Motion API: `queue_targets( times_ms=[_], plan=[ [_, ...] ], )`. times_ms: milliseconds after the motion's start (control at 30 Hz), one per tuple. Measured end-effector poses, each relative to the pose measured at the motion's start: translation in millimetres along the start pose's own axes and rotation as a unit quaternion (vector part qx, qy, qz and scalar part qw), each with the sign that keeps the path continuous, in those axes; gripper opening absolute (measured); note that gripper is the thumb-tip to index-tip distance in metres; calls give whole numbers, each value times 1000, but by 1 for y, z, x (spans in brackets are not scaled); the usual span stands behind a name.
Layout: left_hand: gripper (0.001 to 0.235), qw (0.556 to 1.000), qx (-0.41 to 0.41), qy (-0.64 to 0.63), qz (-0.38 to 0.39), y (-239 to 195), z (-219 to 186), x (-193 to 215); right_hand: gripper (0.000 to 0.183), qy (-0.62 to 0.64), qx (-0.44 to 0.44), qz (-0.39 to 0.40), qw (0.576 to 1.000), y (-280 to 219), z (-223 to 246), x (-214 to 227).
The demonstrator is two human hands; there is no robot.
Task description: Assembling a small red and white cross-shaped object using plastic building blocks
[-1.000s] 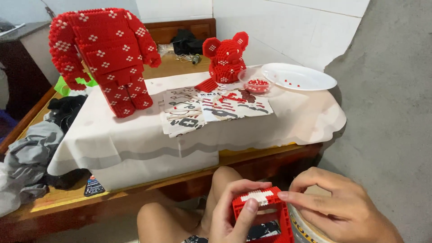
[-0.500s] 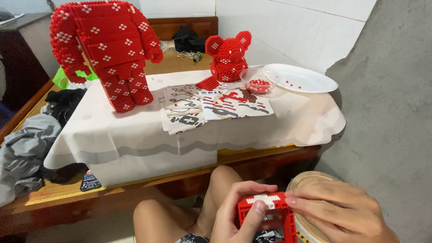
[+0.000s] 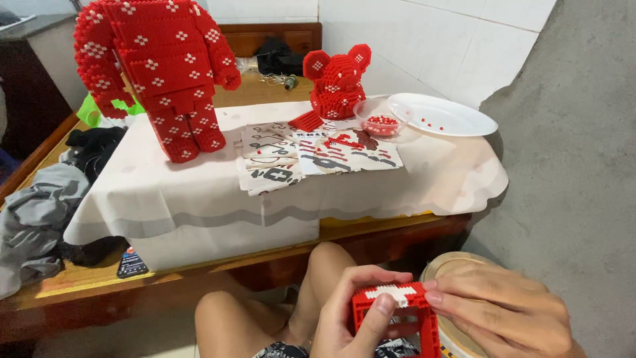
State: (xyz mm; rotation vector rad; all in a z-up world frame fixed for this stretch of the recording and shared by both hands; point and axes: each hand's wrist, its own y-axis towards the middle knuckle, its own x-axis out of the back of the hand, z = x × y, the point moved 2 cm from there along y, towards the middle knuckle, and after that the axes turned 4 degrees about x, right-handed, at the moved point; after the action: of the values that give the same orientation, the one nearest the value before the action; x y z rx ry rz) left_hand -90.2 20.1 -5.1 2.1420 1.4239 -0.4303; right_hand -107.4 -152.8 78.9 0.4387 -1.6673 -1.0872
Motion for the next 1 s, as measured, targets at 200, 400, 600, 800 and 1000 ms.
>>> queue_targets(
  times_ms=[200,400,600,800,1000],
  plan=[
    [34,1000,12,3,-14,-1,-1,-1,20,-10,-30,21,999,-6,1,4],
    [34,1000,-3,17,-16,-1,-5,-5,22,-17,-27,33,999,-5,4,6],
    [37,999,-7,31,-39,-2,-12,-10,24,-44,-40,62,996,-6,8,10],
    [36,999,-13,27,-29,-1,-8,-8,24,-43,-33,70,996,-8,7,11],
    [39,998,-4,50,-42,-2,-11,-10,25,-43,-32,63,997,-3,10,10]
  ],
)
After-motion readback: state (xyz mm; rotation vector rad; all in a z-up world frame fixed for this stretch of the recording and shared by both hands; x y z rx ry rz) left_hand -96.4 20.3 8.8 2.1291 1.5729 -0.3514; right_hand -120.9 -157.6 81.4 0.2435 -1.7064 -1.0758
